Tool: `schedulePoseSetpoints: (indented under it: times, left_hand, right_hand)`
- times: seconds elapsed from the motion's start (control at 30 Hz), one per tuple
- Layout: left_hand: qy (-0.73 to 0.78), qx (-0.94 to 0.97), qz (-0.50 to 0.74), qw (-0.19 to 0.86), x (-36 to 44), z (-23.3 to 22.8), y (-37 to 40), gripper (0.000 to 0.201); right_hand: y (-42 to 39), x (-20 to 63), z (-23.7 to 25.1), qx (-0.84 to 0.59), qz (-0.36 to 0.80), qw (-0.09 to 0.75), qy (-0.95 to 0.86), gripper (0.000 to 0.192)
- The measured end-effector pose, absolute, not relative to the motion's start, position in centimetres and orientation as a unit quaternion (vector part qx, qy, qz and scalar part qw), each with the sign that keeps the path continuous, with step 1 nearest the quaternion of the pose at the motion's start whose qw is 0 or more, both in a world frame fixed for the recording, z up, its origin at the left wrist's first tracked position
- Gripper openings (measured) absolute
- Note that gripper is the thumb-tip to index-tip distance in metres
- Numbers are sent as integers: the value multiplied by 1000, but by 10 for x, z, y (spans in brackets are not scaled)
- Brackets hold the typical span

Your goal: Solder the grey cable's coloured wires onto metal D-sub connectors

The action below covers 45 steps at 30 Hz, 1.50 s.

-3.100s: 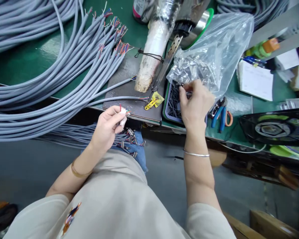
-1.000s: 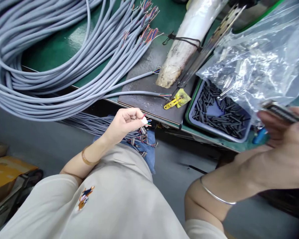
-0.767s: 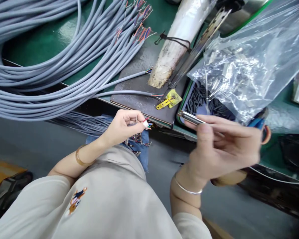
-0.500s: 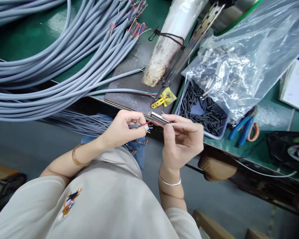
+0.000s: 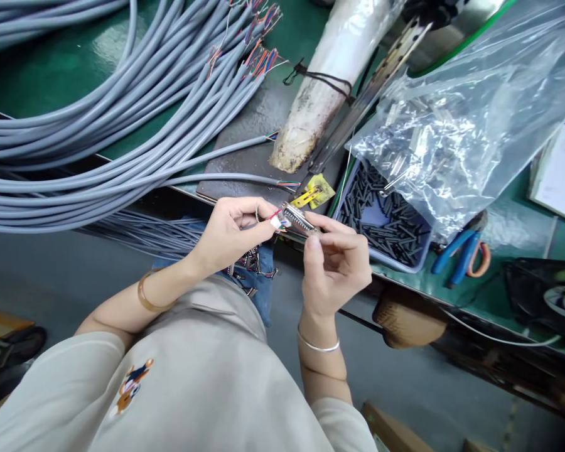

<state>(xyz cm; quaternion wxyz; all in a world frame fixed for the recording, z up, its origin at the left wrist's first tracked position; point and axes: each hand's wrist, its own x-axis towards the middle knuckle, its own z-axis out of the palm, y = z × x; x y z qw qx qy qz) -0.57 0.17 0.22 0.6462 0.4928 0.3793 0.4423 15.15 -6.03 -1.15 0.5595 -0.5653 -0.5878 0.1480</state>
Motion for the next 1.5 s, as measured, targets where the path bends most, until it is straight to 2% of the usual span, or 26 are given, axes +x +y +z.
schedulePoseSetpoints:
  times: [0.47, 0.93, 1.13, 1.33, 1.5]
  left_hand:
    - [374, 498, 464, 630, 3, 6, 16, 14]
    - [384, 513, 448, 623, 2, 12, 20, 16]
    - [384, 514, 442, 627, 0, 15, 22, 17]
    - [390, 508, 423, 641, -1, 13, 22, 17]
    - [381, 513, 417, 646, -2, 13, 21, 16]
  right_hand:
    - [-43, 156, -8, -533, 92, 550, -636, 15]
    - [-36, 161, -6, -534, 73, 524, -659, 13]
    - [-32, 160, -2, -510, 23, 527, -680, 20]
    - [-36, 162, -9, -493, 20, 530, -690, 24]
    - [-39, 160, -10, -505, 4, 532, -679, 20]
